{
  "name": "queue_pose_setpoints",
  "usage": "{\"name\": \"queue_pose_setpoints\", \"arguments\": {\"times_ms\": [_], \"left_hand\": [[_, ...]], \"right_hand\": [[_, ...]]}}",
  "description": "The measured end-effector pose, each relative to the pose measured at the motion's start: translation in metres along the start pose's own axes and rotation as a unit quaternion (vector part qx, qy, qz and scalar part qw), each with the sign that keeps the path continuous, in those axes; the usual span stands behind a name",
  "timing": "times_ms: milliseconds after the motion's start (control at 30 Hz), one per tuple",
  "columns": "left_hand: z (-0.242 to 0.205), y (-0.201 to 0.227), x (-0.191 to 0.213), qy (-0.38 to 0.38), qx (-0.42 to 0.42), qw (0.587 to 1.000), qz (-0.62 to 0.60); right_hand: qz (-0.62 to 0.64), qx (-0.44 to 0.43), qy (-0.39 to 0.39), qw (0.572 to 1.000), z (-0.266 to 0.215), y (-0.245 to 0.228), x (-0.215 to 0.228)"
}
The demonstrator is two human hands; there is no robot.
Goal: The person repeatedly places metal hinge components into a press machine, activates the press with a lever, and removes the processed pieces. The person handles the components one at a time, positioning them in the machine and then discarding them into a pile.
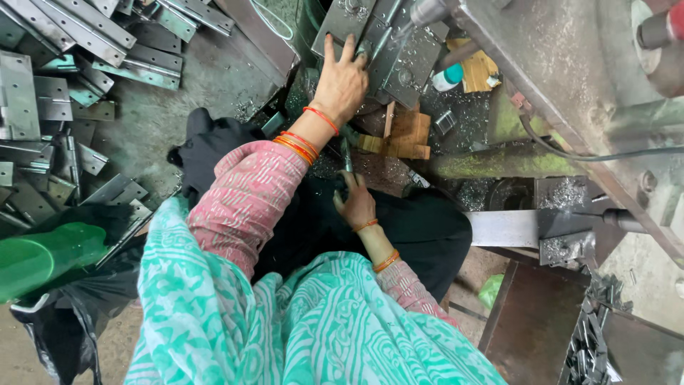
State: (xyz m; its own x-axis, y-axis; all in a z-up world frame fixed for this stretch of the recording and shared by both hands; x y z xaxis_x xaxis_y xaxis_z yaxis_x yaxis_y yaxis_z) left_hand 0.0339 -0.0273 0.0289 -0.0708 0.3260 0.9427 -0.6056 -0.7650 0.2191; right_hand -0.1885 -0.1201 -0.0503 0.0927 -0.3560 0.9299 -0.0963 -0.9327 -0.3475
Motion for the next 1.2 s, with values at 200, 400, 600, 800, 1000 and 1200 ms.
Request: {"name": "queue_pose_setpoints", "arguments": {"times_ms": [200,400,600,800,1000,1200], "left_hand": [[0.002,0.002,0.0,0.029,0.044,0.999,0.009],[0.031,-0.002,-0.01,0.039,0.058,0.998,0.005],[0.027,-0.003,-0.015,0.059,0.033,0.997,0.021],[0.025,-0.008,-0.014,0.08,0.037,0.996,-0.011],[0.051,-0.001,-0.023,0.08,0.041,0.996,-0.009],[0.058,-0.003,-0.027,0.116,0.028,0.993,-0.016]], "right_hand": [[-0.046,0.059,-0.012,0.997,0.026,-0.023,0.067],[-0.101,0.002,-0.038,0.994,0.032,-0.018,0.058],[0.018,0.008,0.04,0.999,-0.001,-0.013,-0.002],[-0.021,0.015,-0.013,1.0,0.014,-0.011,0.029],[-0.023,0.076,0.006,0.997,0.037,-0.018,0.085],[-0.011,0.015,0.027,0.999,0.005,-0.011,0.011]]}}
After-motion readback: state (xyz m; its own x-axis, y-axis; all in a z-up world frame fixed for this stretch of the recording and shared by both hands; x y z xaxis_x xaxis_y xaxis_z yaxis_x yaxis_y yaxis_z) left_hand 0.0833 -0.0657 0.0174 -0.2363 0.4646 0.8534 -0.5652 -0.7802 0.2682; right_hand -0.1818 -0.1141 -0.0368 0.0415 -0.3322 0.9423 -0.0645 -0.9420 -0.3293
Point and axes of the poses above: each hand's wrist, its own z-axis towards the middle knuckle, its own x-axis out of the back of the hand, y = z × x, the point moved 5 cm from there along z, towards the middle knuckle, and after that the axes turned 7 degrees about -z, right-handed, at the moved point
